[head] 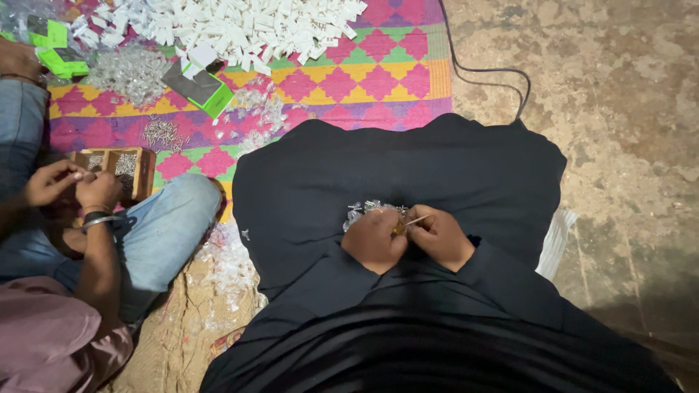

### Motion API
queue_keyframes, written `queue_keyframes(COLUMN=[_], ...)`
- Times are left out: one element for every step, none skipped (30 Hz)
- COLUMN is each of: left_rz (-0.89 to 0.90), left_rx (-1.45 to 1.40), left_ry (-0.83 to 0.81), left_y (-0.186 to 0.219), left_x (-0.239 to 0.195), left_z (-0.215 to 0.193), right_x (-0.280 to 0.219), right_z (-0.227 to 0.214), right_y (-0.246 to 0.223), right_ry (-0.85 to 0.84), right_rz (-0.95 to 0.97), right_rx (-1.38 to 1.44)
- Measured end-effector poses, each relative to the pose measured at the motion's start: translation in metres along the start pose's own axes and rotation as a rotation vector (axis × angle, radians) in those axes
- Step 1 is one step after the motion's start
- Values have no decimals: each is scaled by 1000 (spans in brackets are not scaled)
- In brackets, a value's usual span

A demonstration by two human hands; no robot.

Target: The person sits on the floor and uses a small screwdriver to manipulate tiny metallic components held in the left hand. The person repeatedly inserts and adjusts the components, working on a small pile of parts on their lap.

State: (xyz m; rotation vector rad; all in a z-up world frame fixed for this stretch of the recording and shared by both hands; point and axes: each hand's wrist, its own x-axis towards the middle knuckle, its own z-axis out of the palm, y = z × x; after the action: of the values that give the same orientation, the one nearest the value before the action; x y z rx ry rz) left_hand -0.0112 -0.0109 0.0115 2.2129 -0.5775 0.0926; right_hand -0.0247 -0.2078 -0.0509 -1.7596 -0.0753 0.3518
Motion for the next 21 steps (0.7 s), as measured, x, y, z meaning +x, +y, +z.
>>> queue_keyframes(left_rz=[28, -5, -37, -70, -91, -113, -134, -175, -215, -255, -205, -155, -105, -121, -136, -151, -150, -149, -150, -116, -81], left_rx=[33, 37, 42, 47, 0, -46, -92, -109, -127, -145, -130, -114, -99, -81, -62, -42, -40, -38, -36, -23, -6], left_ry=[-6, 0, 6, 11, 17, 24, 33, -5, -43, -82, -76, -70, -63, -96, -127, -159, -166, -173, -180, -141, -97], left_y=[1, 3, 4, 5, 6, 5, 5, 6, 7, 8, 9, 10, 10, 10, 9, 8, 6, 4, 3, 2, 1], left_x=[1, 3, 5, 7, 8, 8, 9, 9, 8, 8, 7, 6, 6, 5, 5, 5, 5, 4, 3, 0, 0], left_z=[-1, -1, -2, -3, -5, -8, -11, -13, -16, -17, -17, -18, -18, -18, -18, -18, -17, -16, -14, -10, -8], right_x=[2, 4, 6, 8, 8, 7, 9, 10, 12, 13, 12, 11, 11, 10, 10, 10, 10, 10, 9, 7, 11], right_z=[1, 1, 2, 0, -3, -4, -7, -10, -12, -15, -17, -19, -20, -20, -20, -19, -18, -17, -16, -14, -13], right_y=[2, 3, 4, 4, 3, 3, 2, 0, -1, -2, -2, -2, -3, -3, -4, -5, -7, -9, -11, -15, -20], right_ry=[-18, -36, -54, -19, 18, 54, 92, 130, 169, 189, 209, 230, 237, 244, 250, 252, 254, 256, 265, 274, 279], right_rz=[-4, -8, -12, 0, 14, 29, 32, 36, 38, 53, 71, 89, 110, 130, 150, 149, 148, 147, 140, 133, 121], right_rx=[90, 180, 270, 241, 212, 183, 227, 271, 314, 361, 410, 459, 468, 478, 488, 489, 490, 490, 470, 450, 430])
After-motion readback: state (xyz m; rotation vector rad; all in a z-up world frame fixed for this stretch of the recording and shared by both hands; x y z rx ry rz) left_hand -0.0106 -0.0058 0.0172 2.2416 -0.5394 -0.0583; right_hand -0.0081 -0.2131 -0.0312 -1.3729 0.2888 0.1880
